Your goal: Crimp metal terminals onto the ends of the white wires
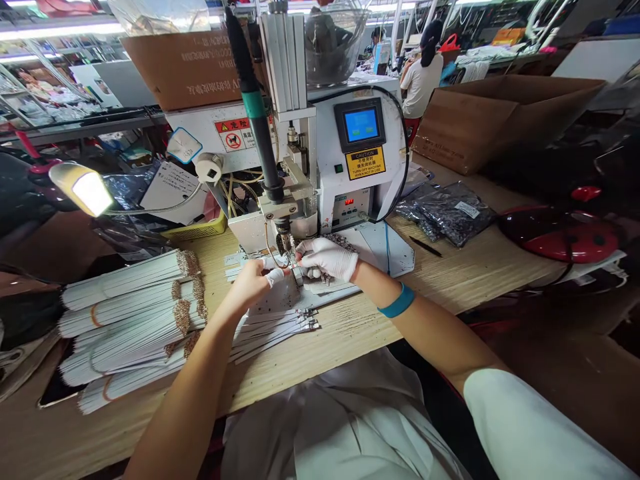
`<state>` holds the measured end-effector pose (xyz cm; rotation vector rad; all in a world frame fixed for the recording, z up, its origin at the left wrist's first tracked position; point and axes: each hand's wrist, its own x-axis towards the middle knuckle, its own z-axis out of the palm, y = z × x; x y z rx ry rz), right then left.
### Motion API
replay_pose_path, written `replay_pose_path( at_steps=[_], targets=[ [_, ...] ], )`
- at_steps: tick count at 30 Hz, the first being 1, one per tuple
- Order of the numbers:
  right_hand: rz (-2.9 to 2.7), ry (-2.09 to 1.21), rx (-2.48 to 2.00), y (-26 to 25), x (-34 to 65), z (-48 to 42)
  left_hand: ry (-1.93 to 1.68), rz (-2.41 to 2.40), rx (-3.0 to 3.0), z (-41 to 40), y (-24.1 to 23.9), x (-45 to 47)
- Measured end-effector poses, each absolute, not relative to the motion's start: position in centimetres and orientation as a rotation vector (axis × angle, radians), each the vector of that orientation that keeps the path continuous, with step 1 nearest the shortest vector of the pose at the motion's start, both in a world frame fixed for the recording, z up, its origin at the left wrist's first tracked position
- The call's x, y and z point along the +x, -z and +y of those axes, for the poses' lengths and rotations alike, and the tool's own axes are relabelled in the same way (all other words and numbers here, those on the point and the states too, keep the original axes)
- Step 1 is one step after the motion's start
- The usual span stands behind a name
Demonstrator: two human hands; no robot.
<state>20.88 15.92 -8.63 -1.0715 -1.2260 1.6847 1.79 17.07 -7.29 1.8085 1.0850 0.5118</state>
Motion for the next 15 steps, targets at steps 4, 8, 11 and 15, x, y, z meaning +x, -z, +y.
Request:
replay_pose_path(
  at_steps=[4, 8, 11, 15],
  targets=[
    [-1.213, -1.673, -1.089, 8.40, 20.80, 15.79, -0.522, 1.106, 1.804, 17.15, 7.18, 1.92],
    [-1.256, -1.643, -1.103, 8.25, 20.84, 15.71, -0.516, 1.131, 1.808, 17.18, 7.10, 1.96],
    [-1.274, -1.637, -1.107, 8.30, 20.89, 15.71, -0.507, 1.148, 1.783, 17.20, 7.06, 1.96],
    [-1.274, -1.632, -1.110, 8.34, 20.91, 15.67, -0.493, 1.131, 1.763, 17.20, 6.86, 1.99]
  ],
)
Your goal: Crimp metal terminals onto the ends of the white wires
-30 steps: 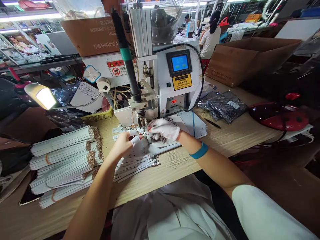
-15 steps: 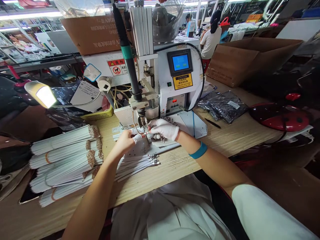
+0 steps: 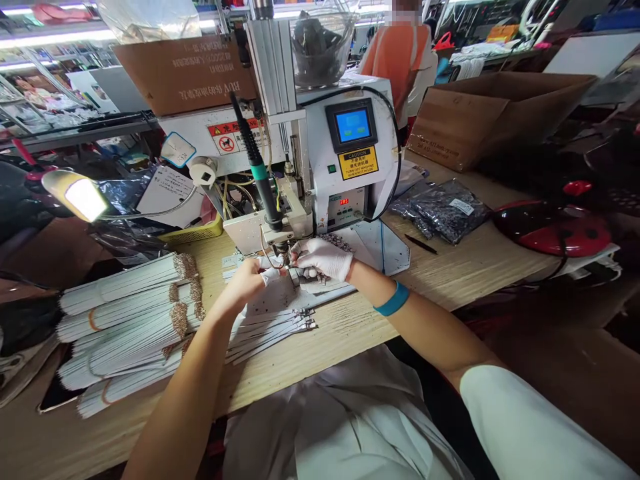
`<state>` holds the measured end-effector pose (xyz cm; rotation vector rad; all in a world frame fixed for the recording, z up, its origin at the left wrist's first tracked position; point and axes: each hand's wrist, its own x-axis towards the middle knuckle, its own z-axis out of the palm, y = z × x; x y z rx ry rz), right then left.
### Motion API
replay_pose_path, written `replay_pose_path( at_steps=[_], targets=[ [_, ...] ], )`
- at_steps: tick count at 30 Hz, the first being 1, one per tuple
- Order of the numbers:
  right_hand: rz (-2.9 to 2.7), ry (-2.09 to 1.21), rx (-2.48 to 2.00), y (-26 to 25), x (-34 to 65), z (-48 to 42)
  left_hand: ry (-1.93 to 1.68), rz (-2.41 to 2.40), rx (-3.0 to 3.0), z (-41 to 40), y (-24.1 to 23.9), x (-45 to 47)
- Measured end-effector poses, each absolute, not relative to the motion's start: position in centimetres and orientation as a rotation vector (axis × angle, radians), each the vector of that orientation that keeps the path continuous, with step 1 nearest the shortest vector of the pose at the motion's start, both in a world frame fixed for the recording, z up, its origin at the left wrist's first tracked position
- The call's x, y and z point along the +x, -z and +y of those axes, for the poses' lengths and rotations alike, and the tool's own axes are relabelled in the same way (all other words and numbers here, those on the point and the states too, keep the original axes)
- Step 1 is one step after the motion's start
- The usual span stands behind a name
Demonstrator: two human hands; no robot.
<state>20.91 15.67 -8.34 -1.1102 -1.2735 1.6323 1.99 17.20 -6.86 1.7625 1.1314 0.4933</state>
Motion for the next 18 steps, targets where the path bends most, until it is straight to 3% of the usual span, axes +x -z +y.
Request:
replay_pose_path(
  at_steps=[13, 18],
  targets=[
    [-1.332, -1.622, -1.111, 7.6, 20.8, 15.4, -0.494, 1.100, 1.765, 17.3, 6.8, 1.9],
    [-1.625, -1.211, -1.272, 6.9, 23.1, 15.9, -0.400, 1.100, 1.844, 16.6, 6.1, 0.5]
  ],
)
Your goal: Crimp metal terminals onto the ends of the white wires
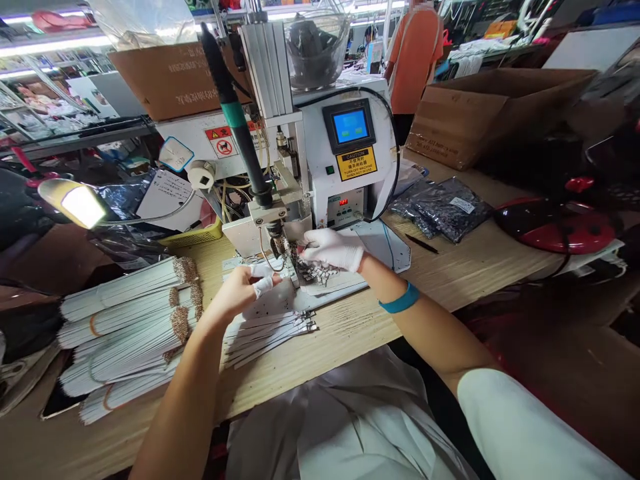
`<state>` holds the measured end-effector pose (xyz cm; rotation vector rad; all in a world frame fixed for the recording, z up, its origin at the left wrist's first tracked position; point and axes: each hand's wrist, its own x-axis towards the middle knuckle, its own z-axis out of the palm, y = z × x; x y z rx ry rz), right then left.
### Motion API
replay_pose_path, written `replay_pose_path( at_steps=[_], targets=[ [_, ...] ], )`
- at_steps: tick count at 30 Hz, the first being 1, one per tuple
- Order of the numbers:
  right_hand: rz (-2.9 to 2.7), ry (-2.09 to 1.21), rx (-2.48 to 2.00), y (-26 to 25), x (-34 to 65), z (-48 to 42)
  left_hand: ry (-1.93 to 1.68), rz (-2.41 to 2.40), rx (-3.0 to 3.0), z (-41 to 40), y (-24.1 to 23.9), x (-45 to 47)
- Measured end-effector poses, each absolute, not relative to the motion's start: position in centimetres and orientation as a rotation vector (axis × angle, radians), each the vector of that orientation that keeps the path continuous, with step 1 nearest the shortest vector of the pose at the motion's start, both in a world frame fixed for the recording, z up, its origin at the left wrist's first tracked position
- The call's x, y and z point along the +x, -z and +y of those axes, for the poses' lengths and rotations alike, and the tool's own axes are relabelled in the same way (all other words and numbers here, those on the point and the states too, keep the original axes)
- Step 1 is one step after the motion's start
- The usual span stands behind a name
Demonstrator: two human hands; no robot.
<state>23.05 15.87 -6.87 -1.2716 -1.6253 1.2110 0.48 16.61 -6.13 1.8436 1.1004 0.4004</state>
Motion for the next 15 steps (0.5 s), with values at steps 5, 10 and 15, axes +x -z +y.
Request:
replay_pose_path(
  at_steps=[5, 10, 15],
  targets=[
    [-1.977, -0.796, -1.420, 6.1, 25.0, 15.9, 0.001, 0.917, 1.977, 15.4, 5.0, -1.0],
    [-2.116, -0.701, -1.516, 6.3, 24.7, 15.9, -0.216, 1.363, 2.300, 16.3, 6.2, -0.7],
    [-2.129, -0.541, -1.552, 6.9, 25.3, 16.6, -0.361, 1.507, 2.541, 17.2, 6.5, -0.6]
  ],
)
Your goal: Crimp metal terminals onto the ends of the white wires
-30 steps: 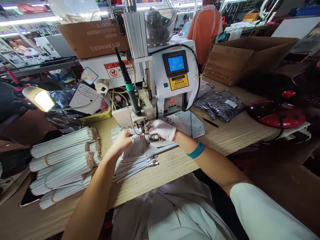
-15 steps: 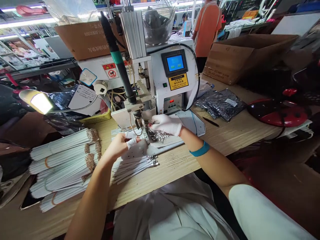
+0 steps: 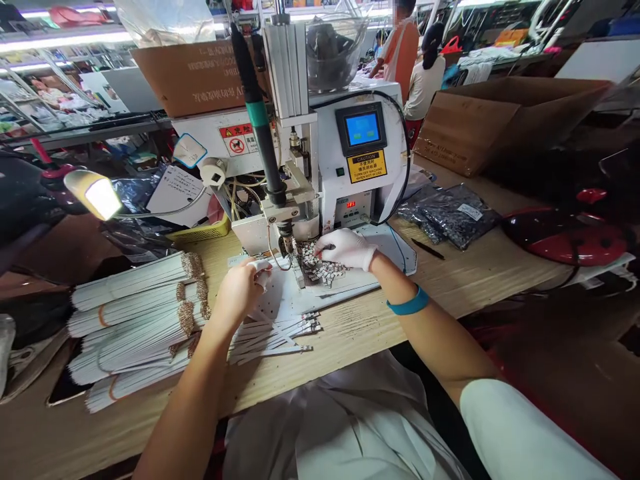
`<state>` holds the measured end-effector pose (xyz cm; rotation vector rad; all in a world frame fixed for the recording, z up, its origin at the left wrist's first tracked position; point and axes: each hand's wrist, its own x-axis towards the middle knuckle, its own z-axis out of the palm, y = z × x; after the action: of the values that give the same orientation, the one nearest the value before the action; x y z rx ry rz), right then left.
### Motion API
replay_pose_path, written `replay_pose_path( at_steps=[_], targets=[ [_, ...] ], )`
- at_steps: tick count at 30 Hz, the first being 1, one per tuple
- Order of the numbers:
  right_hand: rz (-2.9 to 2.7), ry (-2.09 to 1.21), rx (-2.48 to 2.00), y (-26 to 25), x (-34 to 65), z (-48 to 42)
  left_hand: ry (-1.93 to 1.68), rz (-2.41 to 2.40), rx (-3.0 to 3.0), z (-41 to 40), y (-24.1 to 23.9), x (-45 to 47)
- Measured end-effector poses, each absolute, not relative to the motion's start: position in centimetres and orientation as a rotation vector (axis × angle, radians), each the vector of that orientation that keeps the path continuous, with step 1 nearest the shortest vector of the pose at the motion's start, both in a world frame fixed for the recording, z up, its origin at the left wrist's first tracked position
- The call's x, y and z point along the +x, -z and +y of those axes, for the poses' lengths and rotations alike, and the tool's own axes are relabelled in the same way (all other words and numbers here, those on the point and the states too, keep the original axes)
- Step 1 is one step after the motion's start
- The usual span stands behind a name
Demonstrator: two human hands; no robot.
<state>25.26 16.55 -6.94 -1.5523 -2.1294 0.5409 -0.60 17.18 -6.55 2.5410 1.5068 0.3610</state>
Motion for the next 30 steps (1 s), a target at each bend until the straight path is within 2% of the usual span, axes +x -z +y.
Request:
replay_pose_path(
  at_steps=[5, 9, 14, 17, 19, 22, 24, 27, 30],
  targets=[
    [-2.097, -0.394, -1.519, 6.9, 26.6, 16.7, -0.176, 0.898, 2.572, 13.1, 5.3, -2.2],
    [-2.033, -0.363, -1.479, 6.7, 27.1, 16.5, -0.273, 1.115, 2.815, 7.6, 8.5, -4.0],
    [-1.928, -0.430, -1.379, 6.6, 26.1, 16.2, -0.593, 1.379, 2.955, 4.6, 12.2, -5.1],
    [-1.743, -0.509, -1.305, 6.3, 25.4, 15.7, -0.972, 1.405, 2.770, 4.7, 11.5, -1.3],
    [-1.594, -0.551, -1.262, 5.8, 25.1, 15.1, -1.121, 1.187, 2.506, 4.1, 10.3, 3.7],
    [-1.422, -0.662, -1.177, 4.8, 25.2, 13.6, -1.095, 0.818, 2.277, 1.6, 9.2, 12.1],
    [-1.318, -0.772, -1.116, 4.3, 25.7, 12.5, -1.125, 0.765, 2.181, -0.3, 9.4, 16.0],
    [-1.140, -0.975, -1.001, 3.7, 26.4, 10.4, -0.950, 0.616, 1.983, -1.5, 10.2, 17.3],
    [-1.051, -1.022, -0.920, 3.6, 26.3, 6.9, -0.776, 0.543, 1.687, -0.3, 9.9, 15.4]
  ],
)
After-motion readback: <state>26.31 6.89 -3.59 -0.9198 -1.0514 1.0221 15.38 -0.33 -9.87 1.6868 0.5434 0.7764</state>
